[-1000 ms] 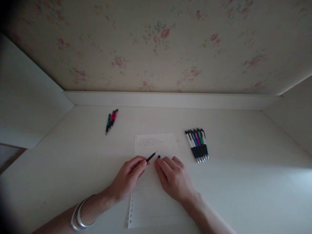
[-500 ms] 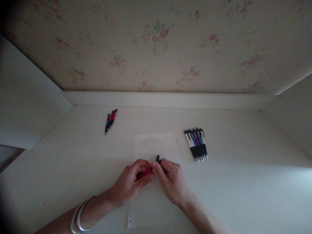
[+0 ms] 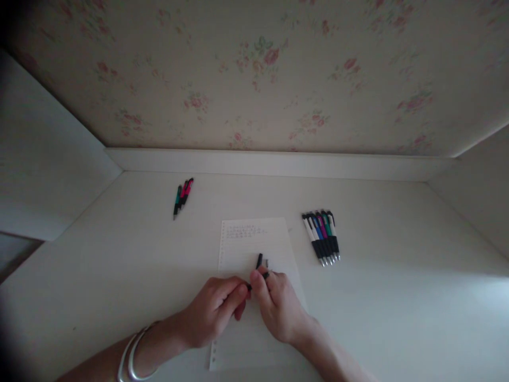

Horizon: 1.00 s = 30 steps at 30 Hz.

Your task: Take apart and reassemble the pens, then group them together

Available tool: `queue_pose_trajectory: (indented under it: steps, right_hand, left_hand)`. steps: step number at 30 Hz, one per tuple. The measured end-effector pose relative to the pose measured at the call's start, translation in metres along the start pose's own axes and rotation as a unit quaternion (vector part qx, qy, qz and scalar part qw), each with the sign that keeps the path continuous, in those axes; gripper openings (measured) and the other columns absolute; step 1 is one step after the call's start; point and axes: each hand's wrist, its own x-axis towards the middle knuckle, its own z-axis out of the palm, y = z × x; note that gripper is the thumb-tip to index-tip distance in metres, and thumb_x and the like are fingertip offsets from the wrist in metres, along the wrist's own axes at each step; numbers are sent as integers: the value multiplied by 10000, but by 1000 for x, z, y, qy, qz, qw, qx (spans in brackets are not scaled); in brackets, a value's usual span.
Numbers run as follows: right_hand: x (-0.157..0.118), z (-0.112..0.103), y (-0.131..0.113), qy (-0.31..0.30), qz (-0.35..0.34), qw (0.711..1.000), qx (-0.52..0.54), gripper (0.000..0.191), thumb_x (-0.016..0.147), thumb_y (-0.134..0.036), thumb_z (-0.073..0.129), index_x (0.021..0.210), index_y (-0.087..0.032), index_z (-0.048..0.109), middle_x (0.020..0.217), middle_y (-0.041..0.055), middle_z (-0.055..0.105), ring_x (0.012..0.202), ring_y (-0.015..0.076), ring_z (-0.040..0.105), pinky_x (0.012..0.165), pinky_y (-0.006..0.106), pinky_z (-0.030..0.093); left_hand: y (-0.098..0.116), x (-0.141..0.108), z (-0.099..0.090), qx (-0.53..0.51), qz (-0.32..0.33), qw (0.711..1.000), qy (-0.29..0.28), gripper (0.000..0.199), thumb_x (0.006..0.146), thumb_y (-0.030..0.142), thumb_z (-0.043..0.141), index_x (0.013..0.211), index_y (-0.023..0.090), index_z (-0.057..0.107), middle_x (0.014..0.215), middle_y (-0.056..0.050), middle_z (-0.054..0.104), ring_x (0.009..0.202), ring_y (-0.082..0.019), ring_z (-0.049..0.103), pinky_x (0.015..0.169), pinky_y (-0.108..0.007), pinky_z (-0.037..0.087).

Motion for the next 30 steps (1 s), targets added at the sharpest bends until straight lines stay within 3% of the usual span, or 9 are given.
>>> queue_pose_trajectory:
  steps: [4,9,12,15,19,22,26,30]
  right_hand:
    - [1,-2,2,4,12,998,61,462,1026,-406,387,650,-191,548,627,5,576,563,117,515,551,232,405]
    - [7,-6,8,55,81,980,171,294,885,-469,643,806,-187,627,616,-13,582,547,118,508,497,222,398]
    - [9,-6,10,52,107,963,242,320,827,-474,712,736,-178,628,550,-26,557,478,95,465,448,209,362]
    - [9,-7,8,46,114,951,283,301,819,-457,728,762,-167,672,603,8,624,488,93,485,455,213,381]
    - [8,-9,6,38,116,943,309,249,840,-424,721,847,-175,712,641,19,657,518,91,491,481,211,400]
    - [7,-9,9,38,108,943,313,216,842,-400,726,878,-187,720,662,17,662,542,91,501,495,206,413]
    - [9,-9,11,57,96,938,327,238,790,-370,781,957,-213,717,697,1,657,540,87,523,484,195,435]
    - [12,-9,9,61,99,942,314,174,781,-350,791,801,-193,719,646,-1,659,500,77,524,459,183,432]
  left_hand:
    - [2,2,-1,-33,-25,999,1,424,1027,372,378,734,166,604,626,12,581,586,-105,516,617,-220,386]
    - [-7,5,2,-100,-81,991,44,349,935,480,561,1061,157,606,650,27,569,574,-114,492,534,-213,360]
    - [-10,6,3,-135,-106,984,53,331,906,476,609,989,158,569,653,20,597,579,-115,519,535,-208,374]
    - [-7,6,0,-124,-110,985,46,342,956,476,520,867,155,595,687,-6,625,555,-105,510,536,-211,377]
    - [-1,6,-3,-77,-97,992,37,478,1009,478,381,758,154,626,574,28,498,518,-104,461,529,-218,349]
    - [-1,6,-4,-65,-92,993,26,503,1022,458,345,688,163,578,581,25,495,543,-107,460,565,-225,352]
    - [-5,7,-3,-76,-91,993,23,459,1029,435,323,733,173,556,605,24,520,575,-118,480,604,-233,367]
    - [-7,6,-2,-73,-86,993,18,467,1030,453,321,736,173,552,627,21,532,587,-116,484,610,-234,362]
